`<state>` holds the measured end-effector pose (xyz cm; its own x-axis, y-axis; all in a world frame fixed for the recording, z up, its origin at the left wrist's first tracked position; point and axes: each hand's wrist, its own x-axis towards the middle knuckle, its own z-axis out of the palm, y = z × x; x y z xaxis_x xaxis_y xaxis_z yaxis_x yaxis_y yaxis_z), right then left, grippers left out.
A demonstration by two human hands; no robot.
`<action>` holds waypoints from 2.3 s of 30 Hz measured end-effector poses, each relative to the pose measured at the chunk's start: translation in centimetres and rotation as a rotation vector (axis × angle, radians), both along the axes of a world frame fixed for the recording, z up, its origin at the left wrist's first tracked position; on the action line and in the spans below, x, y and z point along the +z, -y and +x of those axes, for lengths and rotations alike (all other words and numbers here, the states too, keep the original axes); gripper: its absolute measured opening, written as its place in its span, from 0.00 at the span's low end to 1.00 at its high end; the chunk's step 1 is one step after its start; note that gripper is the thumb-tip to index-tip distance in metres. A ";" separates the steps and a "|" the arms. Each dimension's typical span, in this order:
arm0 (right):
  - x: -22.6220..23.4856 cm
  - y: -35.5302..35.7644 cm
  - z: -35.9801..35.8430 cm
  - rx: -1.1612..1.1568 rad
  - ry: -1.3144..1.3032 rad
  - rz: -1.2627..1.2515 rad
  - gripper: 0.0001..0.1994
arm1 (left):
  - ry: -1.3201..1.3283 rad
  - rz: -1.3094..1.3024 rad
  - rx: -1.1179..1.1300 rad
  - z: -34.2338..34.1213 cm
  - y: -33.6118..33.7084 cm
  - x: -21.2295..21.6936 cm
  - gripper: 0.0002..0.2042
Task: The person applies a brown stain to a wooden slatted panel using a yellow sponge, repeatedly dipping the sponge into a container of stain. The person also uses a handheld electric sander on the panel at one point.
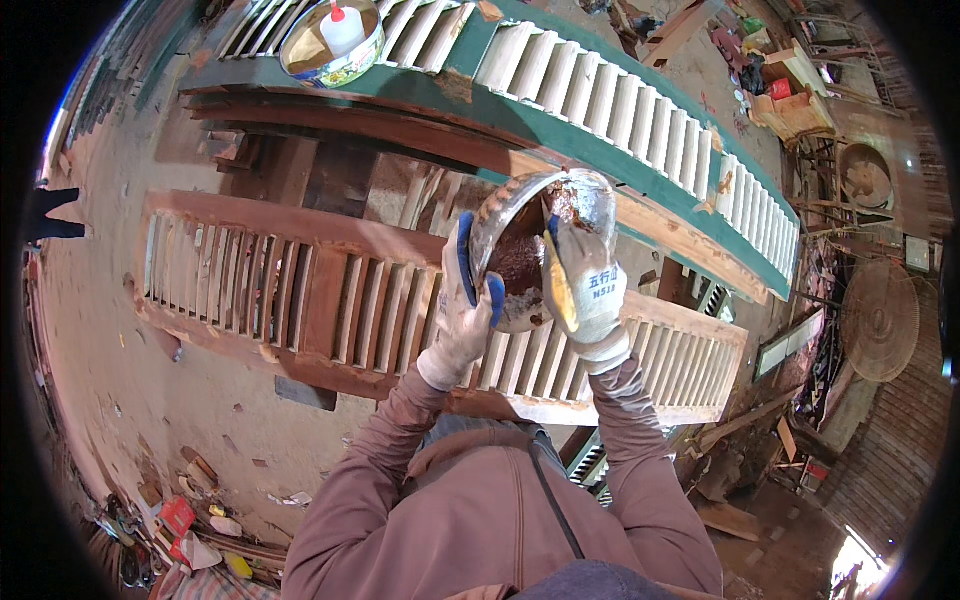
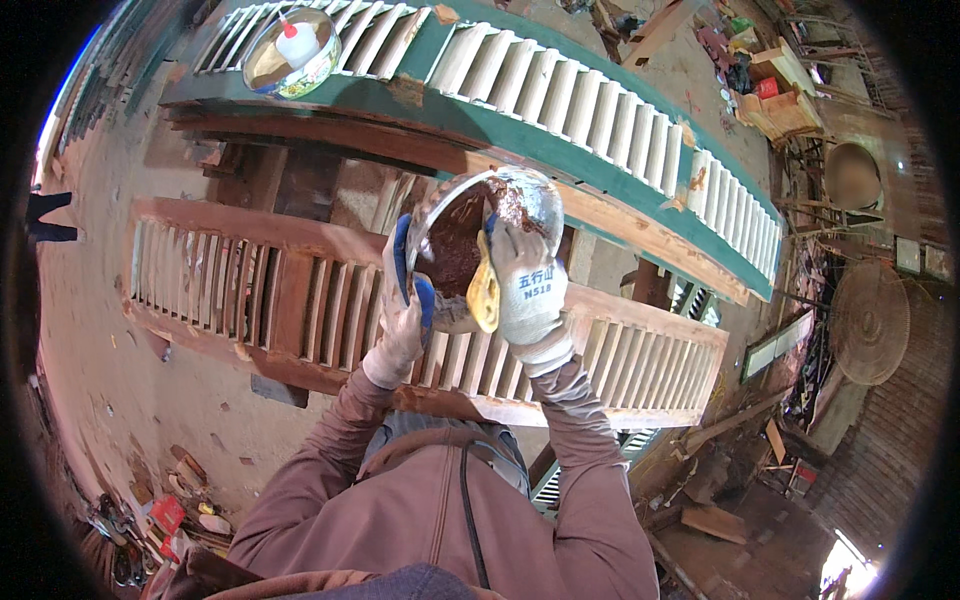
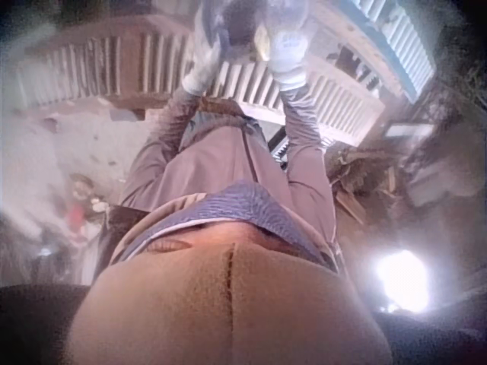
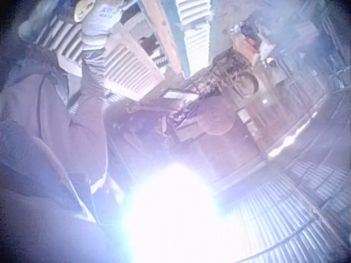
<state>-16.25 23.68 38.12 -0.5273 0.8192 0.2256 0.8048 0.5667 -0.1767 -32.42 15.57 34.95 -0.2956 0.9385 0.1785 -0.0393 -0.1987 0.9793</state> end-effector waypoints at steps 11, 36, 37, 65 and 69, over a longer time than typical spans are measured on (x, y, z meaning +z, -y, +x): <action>-3.8 2.1 2.3 0.012 -0.379 -0.281 0.19 | -0.029 -0.061 0.053 -2.1 0.7 -0.9 0.35; -2.6 -23.7 5.6 0.134 0.047 0.214 0.22 | 0.732 -0.297 0.253 -7.7 7.4 -15.7 0.35; -3.4 -24.9 5.4 0.167 0.090 0.302 0.19 | 0.785 -0.276 0.248 -8.0 7.7 -15.8 0.35; -3.1 -26.8 1.8 0.353 0.515 0.333 0.16 | 0.694 -0.330 0.321 -7.9 12.1 -23.0 0.33; -1.1 -26.1 2.2 0.367 0.468 0.215 0.16 | 0.756 -0.355 0.300 -7.1 8.4 -15.9 0.32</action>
